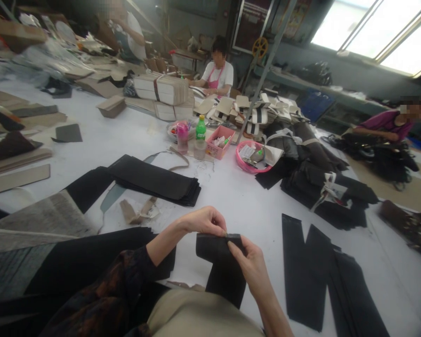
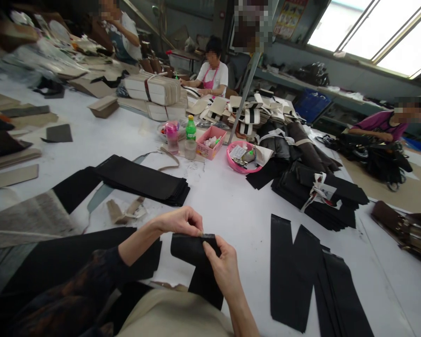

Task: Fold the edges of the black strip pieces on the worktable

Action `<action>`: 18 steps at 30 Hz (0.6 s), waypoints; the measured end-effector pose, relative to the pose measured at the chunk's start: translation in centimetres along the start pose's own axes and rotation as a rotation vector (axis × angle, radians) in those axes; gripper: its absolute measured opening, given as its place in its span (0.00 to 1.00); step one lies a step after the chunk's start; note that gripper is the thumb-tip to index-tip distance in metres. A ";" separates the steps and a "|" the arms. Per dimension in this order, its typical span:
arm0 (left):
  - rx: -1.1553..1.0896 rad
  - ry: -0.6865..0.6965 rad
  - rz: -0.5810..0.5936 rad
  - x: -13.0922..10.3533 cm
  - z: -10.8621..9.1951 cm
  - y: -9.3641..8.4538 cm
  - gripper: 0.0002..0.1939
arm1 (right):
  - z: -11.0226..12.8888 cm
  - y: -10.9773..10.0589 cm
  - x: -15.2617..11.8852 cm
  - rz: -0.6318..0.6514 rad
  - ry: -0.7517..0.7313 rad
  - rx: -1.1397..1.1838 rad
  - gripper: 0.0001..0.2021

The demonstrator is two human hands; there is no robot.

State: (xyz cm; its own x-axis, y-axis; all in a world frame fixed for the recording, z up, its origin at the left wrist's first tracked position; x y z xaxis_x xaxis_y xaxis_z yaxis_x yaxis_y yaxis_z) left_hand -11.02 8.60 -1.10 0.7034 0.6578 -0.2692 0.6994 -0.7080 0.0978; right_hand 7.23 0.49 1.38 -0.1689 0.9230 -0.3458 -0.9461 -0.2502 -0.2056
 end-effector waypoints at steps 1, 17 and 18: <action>-0.007 -0.002 -0.015 -0.1 0.0 -0.5 0.08 | -0.1 0.0 -0.1 0.001 0.008 0.007 0.15; 0.231 0.122 -0.014 -0.4 -0.7 0.6 0.11 | -0.1 0.4 -0.1 0.034 0.090 0.082 0.16; 0.219 0.129 -0.009 -0.4 -0.6 0.6 0.11 | -0.2 0.4 -0.1 0.027 0.091 0.080 0.17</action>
State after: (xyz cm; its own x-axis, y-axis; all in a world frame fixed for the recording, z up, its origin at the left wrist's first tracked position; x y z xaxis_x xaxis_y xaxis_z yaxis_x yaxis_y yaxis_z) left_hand -10.81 8.08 -0.32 0.7171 0.6820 -0.1435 0.6719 -0.7312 -0.1179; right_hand 6.98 0.22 1.13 -0.1718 0.8848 -0.4330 -0.9613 -0.2466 -0.1225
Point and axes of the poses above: each hand's wrist, its own x-axis towards the middle knuckle, its own y-axis out of the palm, z = x × y, the point moved 2 cm from there along x, towards the middle knuckle, and after that the axes turned 1 degree about z, right-handed, at the moved point
